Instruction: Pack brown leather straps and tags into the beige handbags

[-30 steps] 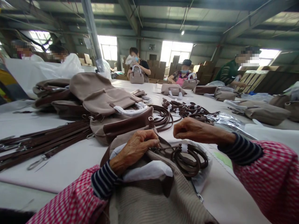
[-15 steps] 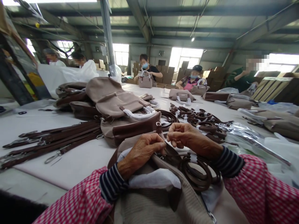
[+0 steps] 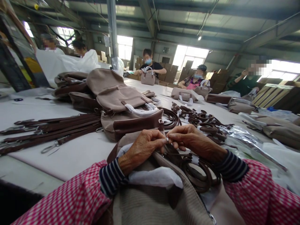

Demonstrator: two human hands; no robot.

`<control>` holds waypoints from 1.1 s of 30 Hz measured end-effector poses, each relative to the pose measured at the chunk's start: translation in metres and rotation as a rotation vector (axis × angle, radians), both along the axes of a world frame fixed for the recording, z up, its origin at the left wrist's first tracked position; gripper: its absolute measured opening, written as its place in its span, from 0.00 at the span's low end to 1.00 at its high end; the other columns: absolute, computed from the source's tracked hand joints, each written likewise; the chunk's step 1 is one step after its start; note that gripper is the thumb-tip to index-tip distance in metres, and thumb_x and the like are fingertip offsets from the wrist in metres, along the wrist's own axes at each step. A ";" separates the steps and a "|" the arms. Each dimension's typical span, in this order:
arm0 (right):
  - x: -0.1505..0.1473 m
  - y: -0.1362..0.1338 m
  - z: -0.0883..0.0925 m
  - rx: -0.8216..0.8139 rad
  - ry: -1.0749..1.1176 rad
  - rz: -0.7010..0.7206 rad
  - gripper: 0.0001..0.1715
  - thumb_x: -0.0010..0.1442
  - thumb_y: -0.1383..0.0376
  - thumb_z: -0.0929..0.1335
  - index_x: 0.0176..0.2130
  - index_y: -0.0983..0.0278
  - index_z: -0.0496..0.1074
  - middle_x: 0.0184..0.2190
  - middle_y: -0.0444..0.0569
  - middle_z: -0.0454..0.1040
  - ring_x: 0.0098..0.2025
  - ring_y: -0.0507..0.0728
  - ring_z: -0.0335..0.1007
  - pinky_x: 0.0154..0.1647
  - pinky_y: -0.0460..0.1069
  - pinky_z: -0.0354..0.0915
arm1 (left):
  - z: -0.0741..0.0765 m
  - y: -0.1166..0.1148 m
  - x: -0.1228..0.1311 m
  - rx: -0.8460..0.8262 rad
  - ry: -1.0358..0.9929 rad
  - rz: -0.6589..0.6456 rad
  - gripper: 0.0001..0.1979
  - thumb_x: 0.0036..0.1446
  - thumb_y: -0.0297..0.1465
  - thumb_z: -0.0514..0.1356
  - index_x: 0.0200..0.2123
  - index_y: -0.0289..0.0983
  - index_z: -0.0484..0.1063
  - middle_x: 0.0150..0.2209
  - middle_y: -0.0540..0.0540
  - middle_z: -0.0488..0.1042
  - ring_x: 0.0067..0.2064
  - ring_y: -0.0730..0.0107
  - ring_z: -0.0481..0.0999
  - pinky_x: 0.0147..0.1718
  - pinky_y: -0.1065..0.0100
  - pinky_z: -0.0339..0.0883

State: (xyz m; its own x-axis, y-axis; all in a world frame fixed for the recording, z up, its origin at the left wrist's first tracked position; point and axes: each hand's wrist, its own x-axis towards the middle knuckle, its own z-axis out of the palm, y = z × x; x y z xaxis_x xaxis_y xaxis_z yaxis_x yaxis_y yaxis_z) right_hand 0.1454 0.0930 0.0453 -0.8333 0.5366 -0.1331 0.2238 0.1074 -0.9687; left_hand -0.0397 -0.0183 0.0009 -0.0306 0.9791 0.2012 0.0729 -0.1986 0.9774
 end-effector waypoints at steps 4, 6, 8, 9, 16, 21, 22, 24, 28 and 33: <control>-0.002 -0.002 0.003 0.062 -0.045 0.015 0.22 0.60 0.51 0.76 0.34 0.69 0.80 0.24 0.47 0.76 0.24 0.48 0.65 0.24 0.45 0.54 | -0.003 0.000 0.000 -0.004 0.053 0.008 0.09 0.58 0.33 0.63 0.29 0.34 0.77 0.27 0.50 0.75 0.30 0.72 0.71 0.34 0.69 0.62; -0.002 -0.004 0.004 0.093 -0.060 0.021 0.21 0.60 0.52 0.76 0.33 0.69 0.80 0.24 0.47 0.76 0.24 0.48 0.65 0.25 0.45 0.54 | -0.003 0.000 0.000 -0.008 0.077 0.016 0.09 0.59 0.32 0.63 0.29 0.34 0.78 0.27 0.50 0.76 0.30 0.73 0.71 0.33 0.70 0.62; -0.002 -0.004 0.005 0.110 -0.065 0.018 0.21 0.60 0.52 0.76 0.32 0.69 0.80 0.25 0.47 0.76 0.25 0.49 0.66 0.25 0.45 0.55 | -0.003 0.000 0.000 -0.006 0.087 0.020 0.09 0.59 0.32 0.63 0.29 0.34 0.78 0.27 0.50 0.76 0.30 0.73 0.71 0.33 0.70 0.62; -0.002 -0.004 0.005 0.109 -0.066 0.014 0.21 0.60 0.52 0.76 0.32 0.69 0.80 0.25 0.47 0.76 0.25 0.49 0.66 0.25 0.45 0.55 | -0.003 0.000 0.000 -0.002 0.085 0.020 0.09 0.59 0.32 0.63 0.29 0.34 0.78 0.27 0.50 0.76 0.30 0.72 0.71 0.33 0.70 0.63; -0.001 -0.006 0.002 0.030 -0.088 -0.013 0.20 0.62 0.53 0.75 0.33 0.70 0.79 0.23 0.45 0.74 0.22 0.46 0.63 0.22 0.43 0.51 | 0.000 0.000 0.000 0.019 0.086 0.012 0.09 0.58 0.32 0.62 0.28 0.34 0.77 0.26 0.51 0.75 0.29 0.73 0.70 0.32 0.70 0.62; -0.003 -0.005 0.004 0.072 -0.101 0.039 0.18 0.61 0.56 0.75 0.31 0.69 0.79 0.26 0.46 0.76 0.24 0.47 0.67 0.24 0.43 0.54 | 0.002 -0.002 0.000 0.004 0.170 0.034 0.09 0.58 0.31 0.62 0.26 0.34 0.76 0.25 0.52 0.73 0.29 0.75 0.68 0.31 0.71 0.59; -0.003 -0.005 0.003 0.084 -0.109 0.057 0.17 0.62 0.56 0.75 0.31 0.69 0.79 0.26 0.47 0.77 0.24 0.47 0.67 0.24 0.43 0.54 | 0.003 -0.002 0.000 0.007 0.185 0.037 0.09 0.57 0.30 0.62 0.26 0.34 0.76 0.25 0.52 0.73 0.29 0.75 0.68 0.31 0.71 0.59; -0.003 -0.005 0.003 0.100 -0.113 0.078 0.17 0.63 0.57 0.74 0.32 0.69 0.79 0.27 0.47 0.77 0.25 0.47 0.67 0.25 0.43 0.55 | 0.003 -0.003 0.000 0.011 0.230 0.039 0.08 0.57 0.30 0.61 0.27 0.34 0.76 0.25 0.53 0.71 0.29 0.75 0.67 0.30 0.71 0.58; 0.000 -0.005 0.002 0.068 -0.091 0.059 0.18 0.63 0.56 0.74 0.32 0.69 0.79 0.28 0.46 0.77 0.25 0.46 0.67 0.26 0.43 0.56 | 0.005 -0.005 0.001 0.018 0.302 0.053 0.08 0.57 0.30 0.61 0.28 0.34 0.76 0.26 0.54 0.70 0.29 0.75 0.65 0.29 0.71 0.56; 0.000 -0.005 0.002 0.060 -0.104 0.060 0.18 0.63 0.56 0.74 0.32 0.69 0.78 0.28 0.47 0.77 0.25 0.47 0.67 0.25 0.43 0.56 | 0.006 -0.005 0.002 0.005 0.343 0.066 0.08 0.56 0.30 0.60 0.28 0.34 0.76 0.26 0.53 0.71 0.30 0.74 0.67 0.31 0.70 0.56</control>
